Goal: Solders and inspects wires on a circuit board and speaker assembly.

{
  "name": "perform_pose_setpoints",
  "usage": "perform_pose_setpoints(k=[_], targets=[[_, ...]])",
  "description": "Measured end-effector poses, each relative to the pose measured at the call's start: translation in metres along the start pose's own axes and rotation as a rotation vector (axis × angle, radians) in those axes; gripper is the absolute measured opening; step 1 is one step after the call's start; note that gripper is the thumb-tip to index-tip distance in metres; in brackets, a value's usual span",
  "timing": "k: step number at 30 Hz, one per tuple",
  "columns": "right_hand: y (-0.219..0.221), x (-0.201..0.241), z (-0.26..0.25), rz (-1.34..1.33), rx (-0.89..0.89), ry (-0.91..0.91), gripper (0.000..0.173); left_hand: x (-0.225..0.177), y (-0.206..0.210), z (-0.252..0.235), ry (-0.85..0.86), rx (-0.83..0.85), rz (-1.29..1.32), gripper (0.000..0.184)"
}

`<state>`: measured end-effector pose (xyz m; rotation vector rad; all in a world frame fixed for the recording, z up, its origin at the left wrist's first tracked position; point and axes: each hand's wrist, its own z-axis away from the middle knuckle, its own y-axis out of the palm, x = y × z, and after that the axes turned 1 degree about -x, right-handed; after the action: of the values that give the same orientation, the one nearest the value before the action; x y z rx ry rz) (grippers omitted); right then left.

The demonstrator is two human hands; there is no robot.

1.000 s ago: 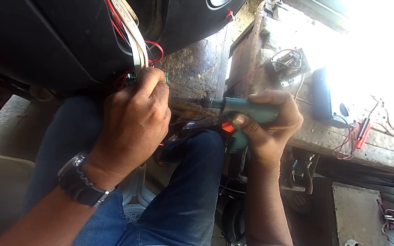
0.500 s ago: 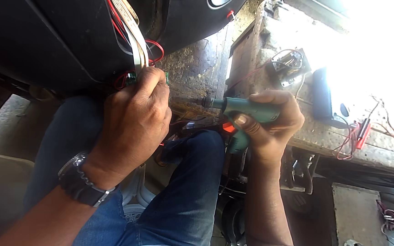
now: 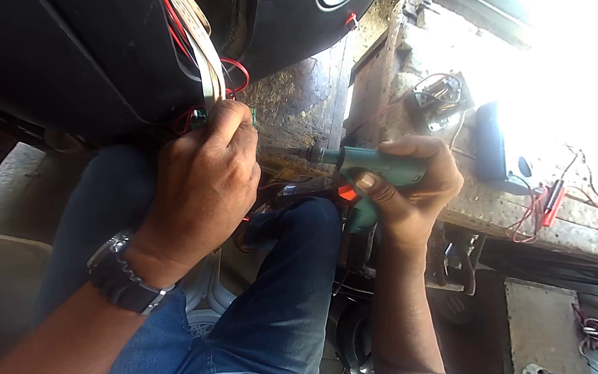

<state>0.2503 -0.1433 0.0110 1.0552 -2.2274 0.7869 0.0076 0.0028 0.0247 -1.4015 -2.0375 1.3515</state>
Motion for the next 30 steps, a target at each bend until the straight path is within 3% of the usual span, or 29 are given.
perform_pose_setpoints(k=[30], targets=[[0.0008, -0.0015, 0.0007, -0.002, 0.016, -0.030, 0.043, -0.0010, 0.0001, -0.0006, -0.009, 0.005, -0.009, 0.018]])
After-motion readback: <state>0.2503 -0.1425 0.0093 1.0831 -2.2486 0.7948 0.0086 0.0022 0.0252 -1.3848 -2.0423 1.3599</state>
